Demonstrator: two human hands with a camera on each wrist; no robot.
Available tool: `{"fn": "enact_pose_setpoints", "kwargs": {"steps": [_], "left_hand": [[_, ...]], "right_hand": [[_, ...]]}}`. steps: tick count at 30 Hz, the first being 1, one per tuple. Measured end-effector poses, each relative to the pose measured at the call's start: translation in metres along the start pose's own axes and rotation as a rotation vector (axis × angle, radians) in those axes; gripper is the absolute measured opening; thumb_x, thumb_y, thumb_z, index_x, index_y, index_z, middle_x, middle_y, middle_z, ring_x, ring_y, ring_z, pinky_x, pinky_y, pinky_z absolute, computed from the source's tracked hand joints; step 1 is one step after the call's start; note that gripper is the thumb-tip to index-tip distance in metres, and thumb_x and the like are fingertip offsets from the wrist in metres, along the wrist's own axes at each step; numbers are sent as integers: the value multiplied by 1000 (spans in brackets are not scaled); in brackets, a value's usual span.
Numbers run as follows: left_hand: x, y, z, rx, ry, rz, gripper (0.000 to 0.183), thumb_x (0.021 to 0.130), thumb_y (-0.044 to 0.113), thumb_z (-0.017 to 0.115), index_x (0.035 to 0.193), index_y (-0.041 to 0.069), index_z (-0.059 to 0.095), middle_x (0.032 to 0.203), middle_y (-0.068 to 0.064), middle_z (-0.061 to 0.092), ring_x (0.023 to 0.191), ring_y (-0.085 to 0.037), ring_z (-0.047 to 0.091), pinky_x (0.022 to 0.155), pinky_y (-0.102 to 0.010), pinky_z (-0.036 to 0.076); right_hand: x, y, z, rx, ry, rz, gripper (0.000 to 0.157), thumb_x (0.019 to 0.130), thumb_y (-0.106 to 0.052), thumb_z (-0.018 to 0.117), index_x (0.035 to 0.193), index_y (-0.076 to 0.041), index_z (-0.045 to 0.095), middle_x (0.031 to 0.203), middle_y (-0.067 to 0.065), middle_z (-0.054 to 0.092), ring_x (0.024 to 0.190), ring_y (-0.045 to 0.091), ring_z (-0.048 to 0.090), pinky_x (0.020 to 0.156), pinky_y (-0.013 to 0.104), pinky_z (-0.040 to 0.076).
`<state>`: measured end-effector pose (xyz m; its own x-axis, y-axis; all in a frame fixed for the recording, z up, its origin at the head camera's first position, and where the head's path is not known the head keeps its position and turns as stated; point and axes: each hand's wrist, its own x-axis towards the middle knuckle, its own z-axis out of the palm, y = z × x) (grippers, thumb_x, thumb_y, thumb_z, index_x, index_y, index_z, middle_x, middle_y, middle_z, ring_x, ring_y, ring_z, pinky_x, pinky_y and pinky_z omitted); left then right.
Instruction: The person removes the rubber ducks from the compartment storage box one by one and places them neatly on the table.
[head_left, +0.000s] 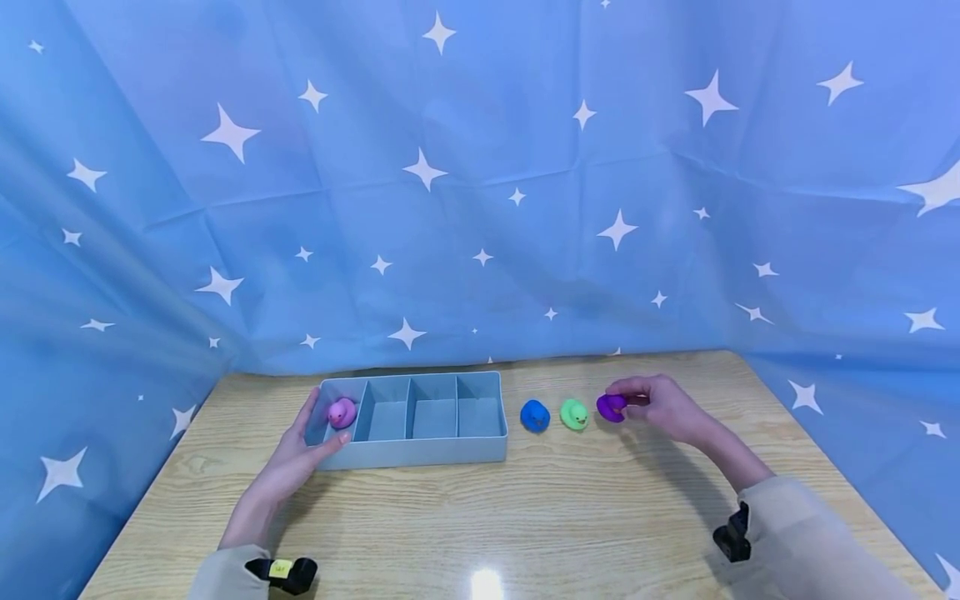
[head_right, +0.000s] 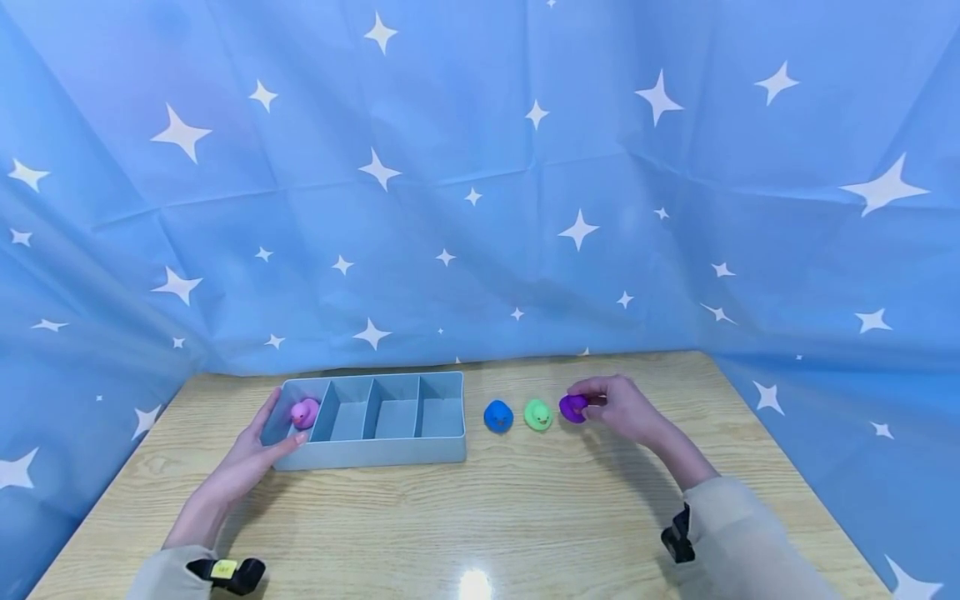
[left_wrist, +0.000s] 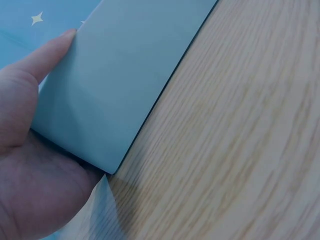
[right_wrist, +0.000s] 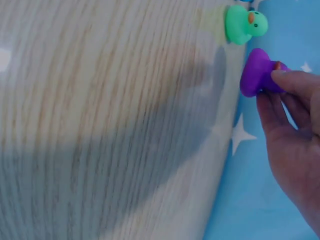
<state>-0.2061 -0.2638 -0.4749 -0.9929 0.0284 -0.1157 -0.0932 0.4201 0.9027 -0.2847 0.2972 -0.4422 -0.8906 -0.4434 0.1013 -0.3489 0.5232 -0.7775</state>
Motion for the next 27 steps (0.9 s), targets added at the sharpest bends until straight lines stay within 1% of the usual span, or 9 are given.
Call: {"fn": "enact_pose_setpoints", "kwargs": {"steps": [2,9,14,20,27], "left_hand": [[0,0,0,-4,0,-4,105,99,32,70,165,23,-11,170,-22,-5,154,-46,-5,115,-74,7],[-1,-1,-1,5,0,-16,106,99,36,70,165,25,-11,170,-20,-5,154,-45,-5,116,-73,7],[1,-1,-1,6,-1,-14,106,98,37,70,165,25,-11,170,-20,-5,154,-45,-4,116,-73,8],[2,-2,-1,7,3,-8,106,98,38,70,165,25,-11,170,-20,-4,154,-46,-4,116,-73,7],[2,-2,-1,14,9,-17,104,99,37,70,165,25,-10,170,-20,-4,154,-46,-3,116,-74,7]], "right_hand": [[0,2,1,-8,-3,-10,36,86,15,64,122,16,65,120,33,66,107,42,68,85,27,59],[1,7,7,-77,-6,-28,34,85,18,62,119,16,66,119,33,66,109,46,66,87,37,59],[1,10,7,-89,3,-34,34,84,20,60,117,16,68,115,32,68,107,46,67,86,39,60],[2,11,7,-103,-4,-36,34,84,21,60,116,13,70,115,29,69,109,45,66,87,41,59],[2,12,7,-107,-9,-35,35,84,21,60,116,13,70,117,30,68,110,46,66,87,41,59]]}}
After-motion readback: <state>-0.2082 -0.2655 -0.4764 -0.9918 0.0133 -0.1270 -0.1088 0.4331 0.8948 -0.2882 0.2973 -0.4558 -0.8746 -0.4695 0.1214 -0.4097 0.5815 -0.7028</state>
